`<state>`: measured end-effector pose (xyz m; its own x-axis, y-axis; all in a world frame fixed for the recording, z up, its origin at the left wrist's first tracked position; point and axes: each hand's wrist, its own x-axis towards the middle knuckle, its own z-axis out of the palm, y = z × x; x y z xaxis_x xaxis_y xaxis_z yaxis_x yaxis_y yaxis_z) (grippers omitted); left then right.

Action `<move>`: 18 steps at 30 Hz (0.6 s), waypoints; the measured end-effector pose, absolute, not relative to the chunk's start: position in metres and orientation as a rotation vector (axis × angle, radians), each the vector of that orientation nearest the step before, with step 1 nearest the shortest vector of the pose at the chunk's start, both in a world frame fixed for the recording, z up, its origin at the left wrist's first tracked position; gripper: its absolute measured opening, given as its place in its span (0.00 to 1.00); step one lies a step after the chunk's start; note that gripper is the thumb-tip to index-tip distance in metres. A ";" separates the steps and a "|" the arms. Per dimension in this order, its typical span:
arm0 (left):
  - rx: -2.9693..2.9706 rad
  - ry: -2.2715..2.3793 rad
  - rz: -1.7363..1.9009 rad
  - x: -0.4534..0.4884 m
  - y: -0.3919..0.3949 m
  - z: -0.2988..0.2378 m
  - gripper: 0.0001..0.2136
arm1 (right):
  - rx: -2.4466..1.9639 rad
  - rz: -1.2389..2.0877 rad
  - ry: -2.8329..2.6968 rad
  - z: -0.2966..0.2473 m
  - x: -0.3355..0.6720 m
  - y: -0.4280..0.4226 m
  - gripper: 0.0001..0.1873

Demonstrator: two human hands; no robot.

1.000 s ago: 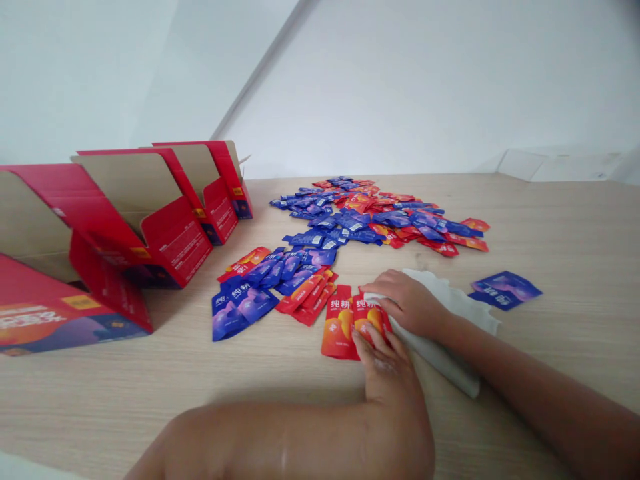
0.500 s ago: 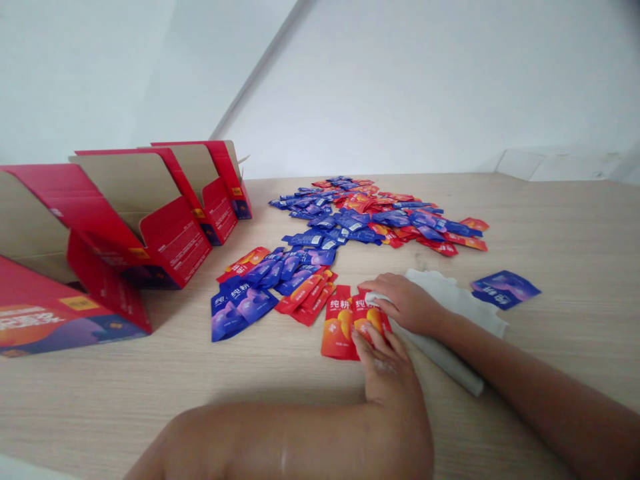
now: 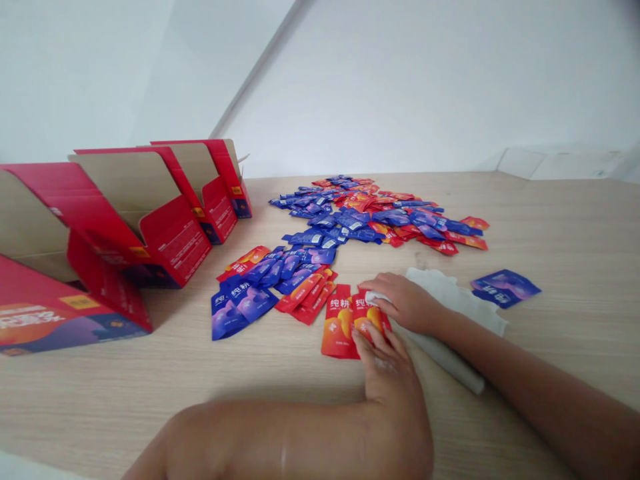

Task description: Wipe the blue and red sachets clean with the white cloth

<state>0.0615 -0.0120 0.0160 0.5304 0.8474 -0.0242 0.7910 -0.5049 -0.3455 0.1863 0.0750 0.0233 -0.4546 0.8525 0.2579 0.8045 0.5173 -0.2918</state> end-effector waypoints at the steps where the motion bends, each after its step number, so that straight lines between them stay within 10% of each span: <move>1: -2.473 -1.371 0.282 0.062 -0.012 0.016 0.23 | -1.375 0.174 -2.379 0.024 0.188 0.075 0.18; 18: -2.425 -1.323 0.309 0.062 -0.012 0.012 0.23 | -1.364 0.199 -2.371 0.024 0.184 0.073 0.17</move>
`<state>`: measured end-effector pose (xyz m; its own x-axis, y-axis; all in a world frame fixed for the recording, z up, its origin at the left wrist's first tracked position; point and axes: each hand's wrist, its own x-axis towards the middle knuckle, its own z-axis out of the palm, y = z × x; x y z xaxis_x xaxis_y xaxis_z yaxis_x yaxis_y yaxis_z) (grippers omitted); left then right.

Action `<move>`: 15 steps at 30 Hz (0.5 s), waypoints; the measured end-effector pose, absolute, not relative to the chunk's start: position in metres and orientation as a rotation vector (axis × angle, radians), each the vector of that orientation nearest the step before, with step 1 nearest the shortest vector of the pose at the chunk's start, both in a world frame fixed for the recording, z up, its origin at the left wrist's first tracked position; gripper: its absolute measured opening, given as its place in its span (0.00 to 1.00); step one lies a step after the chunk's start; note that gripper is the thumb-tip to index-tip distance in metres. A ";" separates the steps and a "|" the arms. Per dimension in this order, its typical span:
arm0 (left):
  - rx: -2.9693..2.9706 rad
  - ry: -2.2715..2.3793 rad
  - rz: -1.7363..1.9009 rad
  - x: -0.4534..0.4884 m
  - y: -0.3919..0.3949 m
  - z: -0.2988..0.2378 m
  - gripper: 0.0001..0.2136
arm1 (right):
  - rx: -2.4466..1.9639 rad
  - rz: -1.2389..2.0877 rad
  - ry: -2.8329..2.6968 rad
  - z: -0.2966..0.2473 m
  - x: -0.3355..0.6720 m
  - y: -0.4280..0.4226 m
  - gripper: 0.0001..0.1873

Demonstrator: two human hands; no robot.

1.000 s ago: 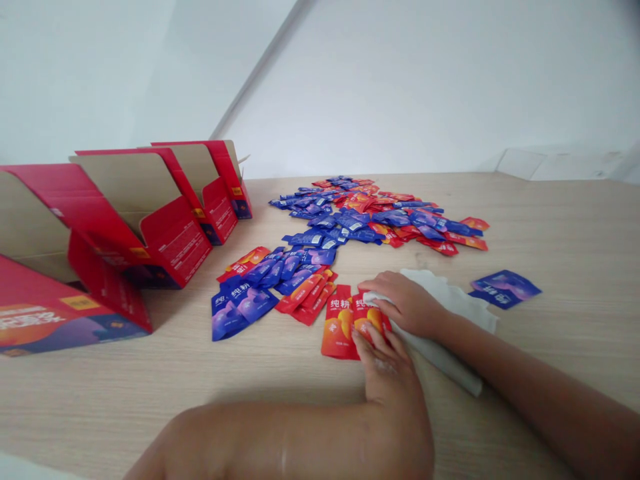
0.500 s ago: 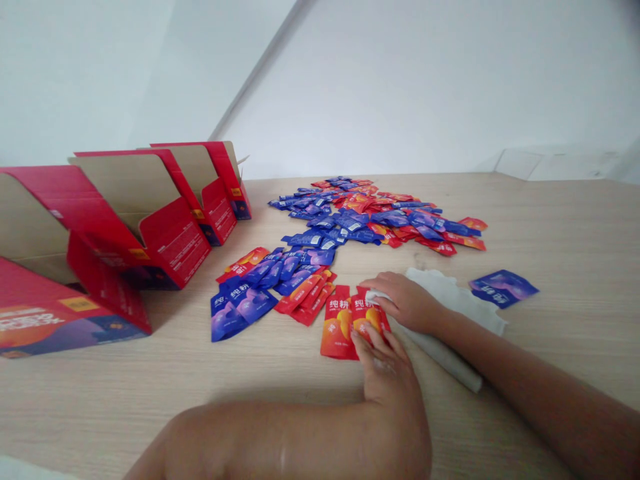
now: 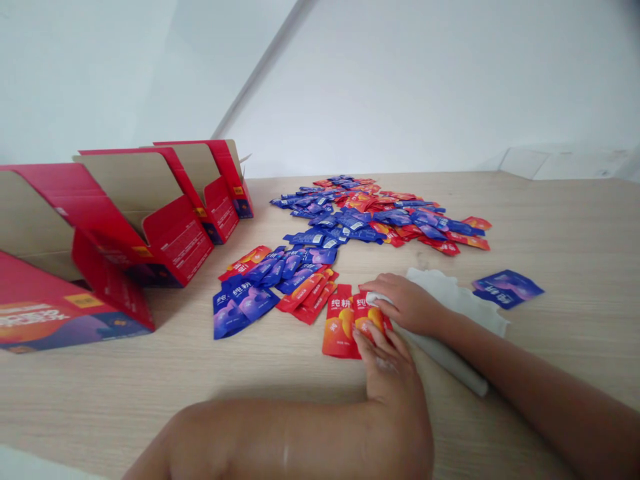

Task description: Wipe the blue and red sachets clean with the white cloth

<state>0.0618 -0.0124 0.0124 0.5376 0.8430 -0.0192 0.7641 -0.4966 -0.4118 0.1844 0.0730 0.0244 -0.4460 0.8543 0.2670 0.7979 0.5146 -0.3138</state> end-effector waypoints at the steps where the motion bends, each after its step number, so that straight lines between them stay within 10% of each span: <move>1: -2.413 -1.326 0.300 0.062 -0.013 0.012 0.22 | -1.370 0.191 -2.359 0.025 0.186 0.074 0.17; 15: -2.423 -1.359 0.217 0.064 -0.015 0.014 0.22 | -1.258 0.238 -2.458 0.027 0.174 0.066 0.19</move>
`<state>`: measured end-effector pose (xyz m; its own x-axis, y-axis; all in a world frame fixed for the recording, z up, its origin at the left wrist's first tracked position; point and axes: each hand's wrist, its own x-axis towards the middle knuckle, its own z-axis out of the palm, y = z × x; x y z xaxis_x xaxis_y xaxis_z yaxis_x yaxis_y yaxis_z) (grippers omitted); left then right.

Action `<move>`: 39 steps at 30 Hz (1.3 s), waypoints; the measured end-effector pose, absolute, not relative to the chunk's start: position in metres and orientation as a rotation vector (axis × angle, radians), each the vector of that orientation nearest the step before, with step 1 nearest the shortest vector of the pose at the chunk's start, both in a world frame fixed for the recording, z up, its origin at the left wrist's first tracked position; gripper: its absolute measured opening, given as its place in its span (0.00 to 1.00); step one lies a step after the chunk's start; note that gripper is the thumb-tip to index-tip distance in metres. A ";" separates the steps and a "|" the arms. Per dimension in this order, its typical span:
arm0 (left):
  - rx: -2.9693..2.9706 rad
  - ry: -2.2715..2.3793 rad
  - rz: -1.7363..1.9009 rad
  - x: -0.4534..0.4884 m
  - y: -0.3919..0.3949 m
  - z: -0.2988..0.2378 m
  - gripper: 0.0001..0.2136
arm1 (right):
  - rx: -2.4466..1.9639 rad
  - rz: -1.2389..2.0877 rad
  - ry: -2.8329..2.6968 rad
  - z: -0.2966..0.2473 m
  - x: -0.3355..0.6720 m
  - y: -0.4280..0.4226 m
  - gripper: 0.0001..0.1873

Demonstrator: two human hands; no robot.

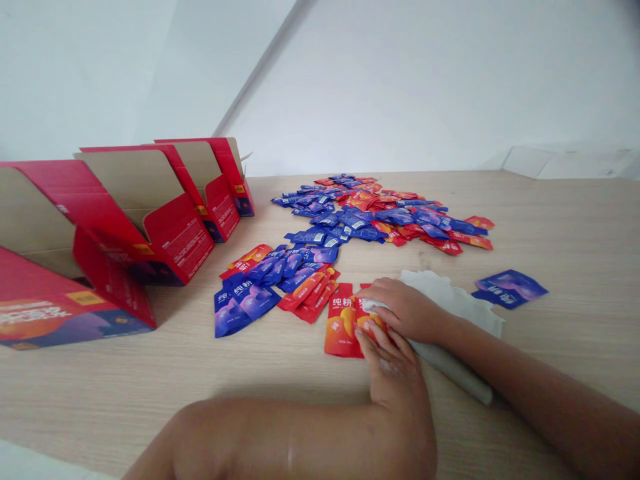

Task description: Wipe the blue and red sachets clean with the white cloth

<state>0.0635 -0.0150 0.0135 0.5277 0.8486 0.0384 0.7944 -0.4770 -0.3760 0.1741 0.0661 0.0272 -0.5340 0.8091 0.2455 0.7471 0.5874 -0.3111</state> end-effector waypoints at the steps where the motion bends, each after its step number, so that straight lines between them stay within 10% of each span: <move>1: -2.427 -1.358 0.198 0.063 -0.015 0.012 0.22 | -1.279 0.228 -2.439 0.026 0.177 0.068 0.19; 39: -2.413 -1.439 0.047 0.067 -0.018 0.000 0.21 | -1.299 0.265 -2.385 0.035 0.171 0.057 0.16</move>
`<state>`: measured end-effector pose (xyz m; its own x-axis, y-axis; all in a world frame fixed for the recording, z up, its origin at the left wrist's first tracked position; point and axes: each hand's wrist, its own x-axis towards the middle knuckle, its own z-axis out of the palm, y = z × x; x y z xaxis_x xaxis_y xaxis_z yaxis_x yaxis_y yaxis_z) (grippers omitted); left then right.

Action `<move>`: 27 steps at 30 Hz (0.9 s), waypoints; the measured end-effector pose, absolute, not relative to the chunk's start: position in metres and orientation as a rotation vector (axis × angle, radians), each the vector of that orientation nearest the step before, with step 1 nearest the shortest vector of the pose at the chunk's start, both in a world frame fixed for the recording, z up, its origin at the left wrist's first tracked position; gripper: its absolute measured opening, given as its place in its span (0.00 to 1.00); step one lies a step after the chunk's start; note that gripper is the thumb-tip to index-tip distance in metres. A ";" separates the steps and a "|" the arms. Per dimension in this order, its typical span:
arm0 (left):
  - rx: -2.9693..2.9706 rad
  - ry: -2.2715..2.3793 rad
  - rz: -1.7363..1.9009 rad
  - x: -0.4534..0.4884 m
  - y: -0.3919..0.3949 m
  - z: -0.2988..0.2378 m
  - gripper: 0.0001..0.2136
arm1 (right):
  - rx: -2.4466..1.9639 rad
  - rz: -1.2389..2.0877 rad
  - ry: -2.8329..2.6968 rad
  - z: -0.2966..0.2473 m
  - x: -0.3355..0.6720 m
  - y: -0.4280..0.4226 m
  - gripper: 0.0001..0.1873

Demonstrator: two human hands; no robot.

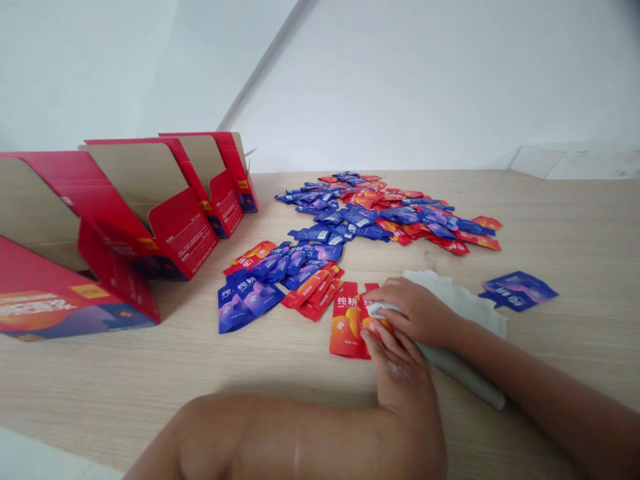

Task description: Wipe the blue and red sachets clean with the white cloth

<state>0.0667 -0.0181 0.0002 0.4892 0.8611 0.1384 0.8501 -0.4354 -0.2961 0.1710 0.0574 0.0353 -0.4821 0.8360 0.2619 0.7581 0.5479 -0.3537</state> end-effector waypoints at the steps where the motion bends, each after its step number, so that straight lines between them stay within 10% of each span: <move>1: -2.412 -1.438 0.051 0.067 -0.018 0.000 0.21 | -1.281 0.280 -2.401 0.036 0.170 0.057 0.16; 27: -2.395 -1.409 0.052 0.067 -0.020 -0.006 0.19 | -1.205 0.229 -2.525 0.054 0.167 0.048 0.20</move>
<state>0.0667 -0.0199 -0.0064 0.5021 0.8519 0.1487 0.8387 -0.4377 -0.3240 0.1666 0.0476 0.0541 -0.5861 0.7777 0.2272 0.7240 0.6286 -0.2840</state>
